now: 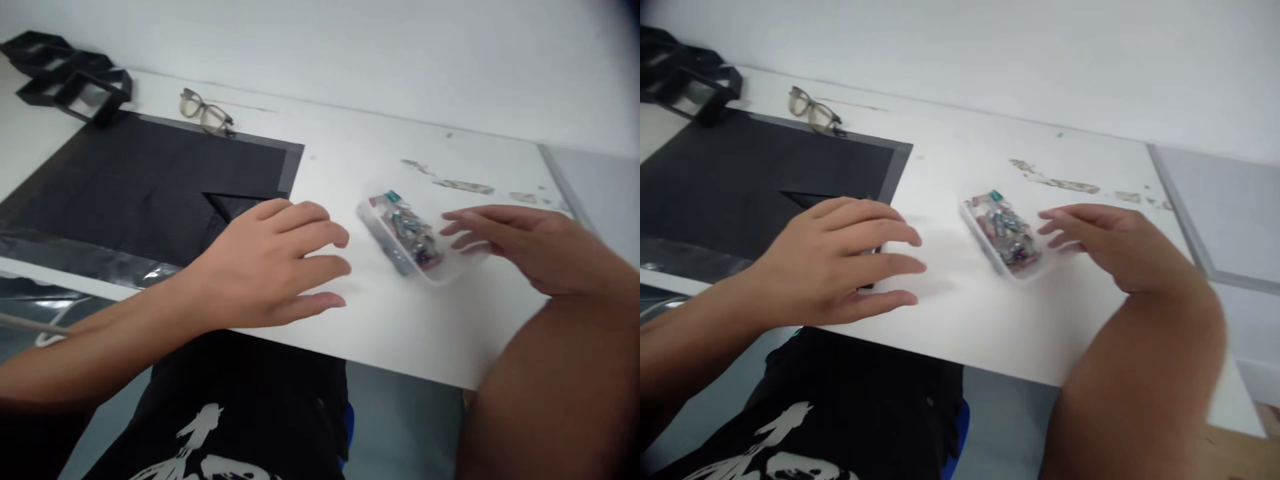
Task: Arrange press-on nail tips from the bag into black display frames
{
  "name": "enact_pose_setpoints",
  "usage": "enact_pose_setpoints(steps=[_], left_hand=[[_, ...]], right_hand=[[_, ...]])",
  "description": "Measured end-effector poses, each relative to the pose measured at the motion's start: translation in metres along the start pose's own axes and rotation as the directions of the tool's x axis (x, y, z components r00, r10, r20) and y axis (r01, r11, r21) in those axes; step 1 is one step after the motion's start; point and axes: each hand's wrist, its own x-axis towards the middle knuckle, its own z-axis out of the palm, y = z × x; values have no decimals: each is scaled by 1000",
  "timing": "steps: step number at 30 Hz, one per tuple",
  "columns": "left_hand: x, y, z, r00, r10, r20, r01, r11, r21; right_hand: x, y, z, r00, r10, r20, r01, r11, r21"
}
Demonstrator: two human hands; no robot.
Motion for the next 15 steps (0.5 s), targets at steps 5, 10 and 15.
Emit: enact_pose_setpoints(steps=[5, 10, 15], left_hand=[[33, 16, 41, 996, 8, 85, -9, 1000, 12], [28, 19, 53, 986, 14, 164, 16, 983, -181], [27, 18, 51, 984, 40, 173, 12, 957, -290]], right_hand=[[-10, -13, -10, 884, 144, 446, -231, 962, 147], [-19, -23, -16, 866, 87, 493, -145, 986, 81], [-20, -50, 15, 970, -192, -152, 204, 977, 70]])
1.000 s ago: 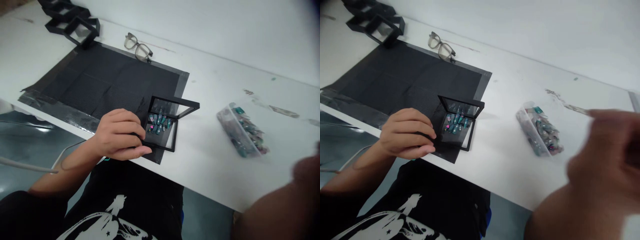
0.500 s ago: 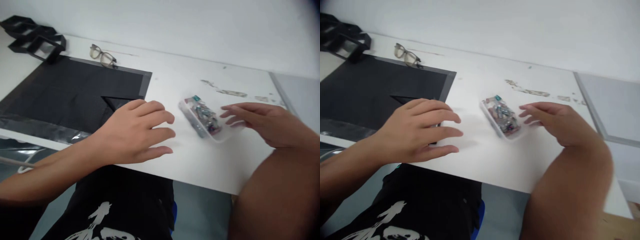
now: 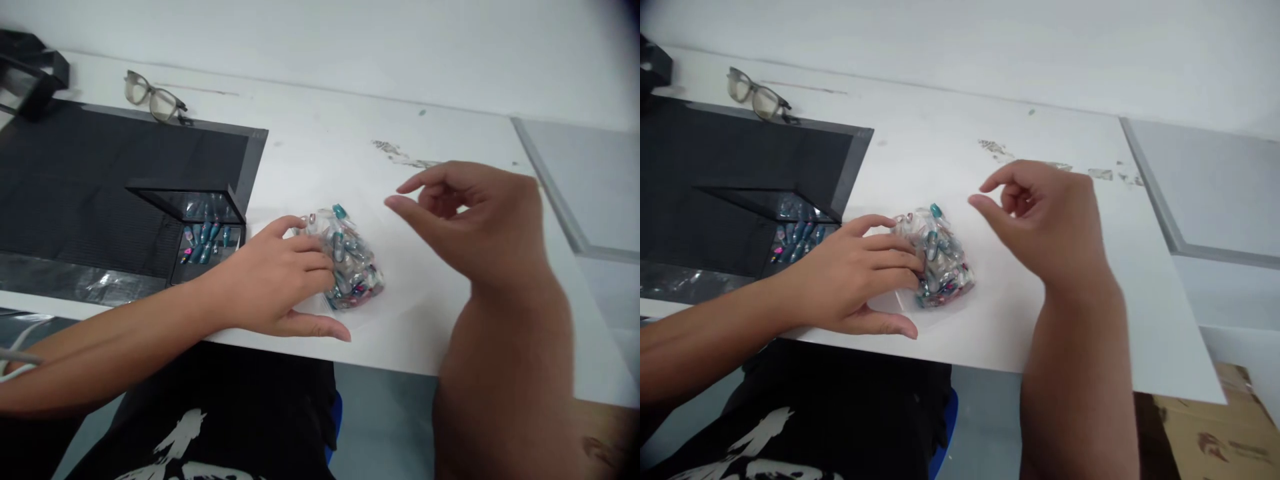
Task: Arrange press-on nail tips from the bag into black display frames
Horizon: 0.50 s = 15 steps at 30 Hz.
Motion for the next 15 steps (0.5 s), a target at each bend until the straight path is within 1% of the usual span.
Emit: enact_pose_setpoints(steps=[1, 3, 4, 6, 8, 9, 12, 15], left_hand=[[0, 0, 0, 1000, 18, 2, -18, 1000, -21], [1, 2, 1, 998, 58, 5, -57, 997, -58], [1, 3, 1, 997, 76, 2, -76, 995, -72], [0, 6, 2, 995, 98, -10, -98, 991, -88], [-1, 8, 3, 994, 106, -12, -107, 990, -96], [-1, 9, 3, 994, 106, -9, -107, 989, -99], [-1, 11, 4, 995, 97, 1, -97, 989, -111], [-1, 12, 2, 996, 88, 2, -87, 990, -115]], right_hand=[[0, -5, 8, 995, -95, -6, 95, 995, -41], [-1, -11, 19, 971, -234, 57, 239, 962, -129], [-1, -13, 23, 957, -274, 94, 286, 943, -168], [-2, -16, 26, 937, -311, 156, 341, 911, -231], [-4, -18, 27, 929, -305, 209, 355, 894, -273], [-5, -19, 27, 930, -283, 234, 345, 891, -295], [-8, -26, 30, 940, -179, 289, 279, 893, -354], [-9, -31, 36, 945, -88, 314, 210, 900, -382]])
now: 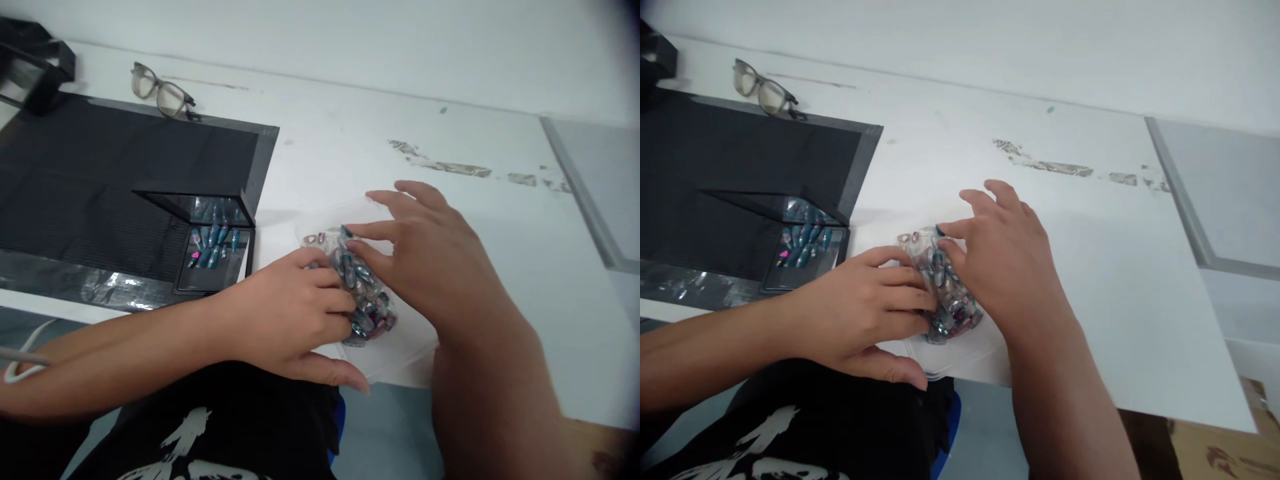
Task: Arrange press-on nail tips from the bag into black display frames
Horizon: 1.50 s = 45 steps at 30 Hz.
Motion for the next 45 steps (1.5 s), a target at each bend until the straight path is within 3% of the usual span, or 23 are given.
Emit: enact_pose_setpoints(steps=[6, 10, 14, 18, 21, 26, 28, 30, 36, 42, 45], left_hand=[[0, -1, -1, 1000, 12, -3, -12, 1000, 11], [-1, -1, 0, 1000, 17, -10, -17, 1000, 23], [-3, -1, -1, 998, 44, -38, -42, 998, 39], [-4, -1, -5, 985, 64, -161, -54, 996, 70], [-3, 0, -10, 947, 7, -320, 7, 999, 45], [2, 4, -22, 813, -226, -537, 153, 972, -177], [3, 5, -24, 777, -313, -546, 196, 945, -263], [3, 6, -24, 768, -344, -540, 212, 932, -293], [2, 1, -21, 761, -250, -598, 178, 968, -179], [1, 2, -24, 757, -238, -609, 138, 969, -206], [2, 6, -25, 710, -327, -624, 160, 937, -310]], right_hand=[[2, 2, 5, 992, -73, -104, 79, 995, 64], [0, 5, -1, 970, -103, -218, 156, 959, 238], [-5, 3, -13, 949, -55, -310, 206, 853, 480], [-8, 2, -23, 949, -8, -315, 237, 677, 697], [-8, 3, -26, 966, -3, -259, 222, 527, 821], [-8, 7, -27, 983, -99, -157, 183, 366, 912], [-8, 6, -26, 977, -161, -140, 190, 351, 917], [-8, 4, -26, 968, -210, -134, 204, 358, 911], [-8, -1, -25, 950, -288, -118, 222, 360, 906], [-8, 0, -24, 960, -237, -148, 231, 374, 898], [-9, 3, -23, 967, -146, -210, 248, 344, 905]])
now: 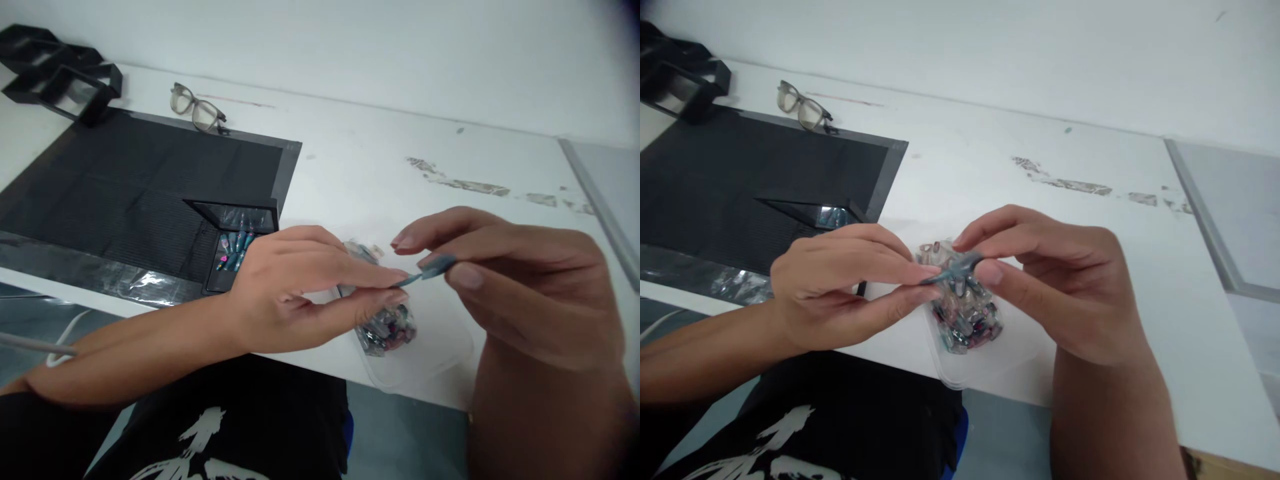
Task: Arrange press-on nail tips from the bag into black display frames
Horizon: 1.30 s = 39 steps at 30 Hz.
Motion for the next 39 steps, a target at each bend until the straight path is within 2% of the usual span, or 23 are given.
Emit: enact_pose_setpoints(steps=[5, 10, 13, 15, 18, 23, 30, 35, 39], left_hand=[[-3, 1, 3, 994, -97, -57, 86, 981, -173], [-8, -3, 4, 994, -105, 2, 103, 973, -206], [-10, -5, 6, 998, -34, 45, 39, 991, -126], [-10, -6, 8, 998, -2, 67, 6, 999, -54], [-12, -7, 10, 993, -31, 114, 30, 999, 11], [-12, -10, 13, 986, -47, 158, 36, 997, 71], [-12, -15, 13, 969, -87, 233, 33, 974, 226], [-12, -16, 14, 967, -88, 240, 32, 973, 231], [-12, -15, 14, 968, -114, 225, 69, 977, 199]], right_hand=[[1, -1, -4, 993, 34, -113, -32, 999, 12], [7, -1, -2, 975, 167, -145, -149, 981, 124], [10, -2, -3, 961, 225, -162, -199, 967, 159], [10, -1, -5, 964, 212, -163, -184, 968, 169], [11, -1, -7, 972, 186, -145, -156, 968, 197], [10, -1, -4, 962, 245, -118, -219, 955, 199], [3, 2, 3, 985, 153, -82, -144, 984, 102], [1, 3, 2, 987, 149, -57, -141, 982, 123], [2, 4, 4, 989, 135, -59, -131, 990, 59]])
